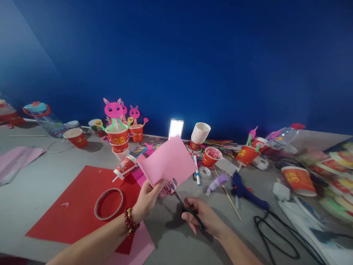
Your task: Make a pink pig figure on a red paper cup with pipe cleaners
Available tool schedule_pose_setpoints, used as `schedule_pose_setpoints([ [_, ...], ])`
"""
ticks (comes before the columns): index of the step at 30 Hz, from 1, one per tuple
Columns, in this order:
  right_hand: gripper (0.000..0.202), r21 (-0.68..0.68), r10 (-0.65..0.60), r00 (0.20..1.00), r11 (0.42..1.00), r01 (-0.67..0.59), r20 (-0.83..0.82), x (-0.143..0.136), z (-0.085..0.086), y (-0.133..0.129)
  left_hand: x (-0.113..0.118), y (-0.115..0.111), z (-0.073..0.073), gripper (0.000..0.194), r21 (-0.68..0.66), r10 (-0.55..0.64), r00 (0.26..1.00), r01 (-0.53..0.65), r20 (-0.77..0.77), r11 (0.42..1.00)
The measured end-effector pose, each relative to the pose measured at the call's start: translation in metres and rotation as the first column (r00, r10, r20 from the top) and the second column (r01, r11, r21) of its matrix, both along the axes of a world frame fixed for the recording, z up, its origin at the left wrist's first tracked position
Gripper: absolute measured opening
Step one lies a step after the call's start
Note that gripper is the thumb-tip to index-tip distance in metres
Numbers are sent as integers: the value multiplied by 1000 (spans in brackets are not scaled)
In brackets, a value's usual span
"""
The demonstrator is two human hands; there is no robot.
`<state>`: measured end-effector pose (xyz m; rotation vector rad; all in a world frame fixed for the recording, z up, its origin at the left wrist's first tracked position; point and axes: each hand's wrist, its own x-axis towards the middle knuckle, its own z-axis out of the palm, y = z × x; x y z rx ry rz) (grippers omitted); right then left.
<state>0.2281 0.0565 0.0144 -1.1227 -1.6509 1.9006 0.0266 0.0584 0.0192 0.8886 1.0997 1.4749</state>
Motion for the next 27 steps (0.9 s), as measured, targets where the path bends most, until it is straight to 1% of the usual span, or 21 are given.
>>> schedule_pose_setpoints([
  [4, 62, -7, -2, 1000, 1000, 2, -9, -1, -1, 0, 0, -1, 0, 30, 2, -50, 999, 50, -2, 999],
  [8, 63, -12, -11, 1000, 1000, 11, -23, -1, 0, 0, 1, -2, -1, 29, 0, -61, 998, 61, 9, 998],
  [14, 63, -18, -16, 1000, 1000, 15, -19, -1, 1, -1, 1, -2, -5, 29, 4, -82, 995, 81, 48, 997],
  [18, 63, -22, -16, 1000, 1000, 16, -16, 0, -1, 0, 2, -2, -2, 30, -1, -76, 995, 77, 56, 997],
  [22, 60, 1, -18, 1000, 1000, 18, -12, 1, -2, -1, 3, -3, 2, 29, -3, -90, 993, 91, 70, 996],
  [27, 61, -8, -21, 999, 1000, 20, -31, 1, -4, 0, 3, -2, 1, 26, -6, -81, 991, 82, 111, 997],
])
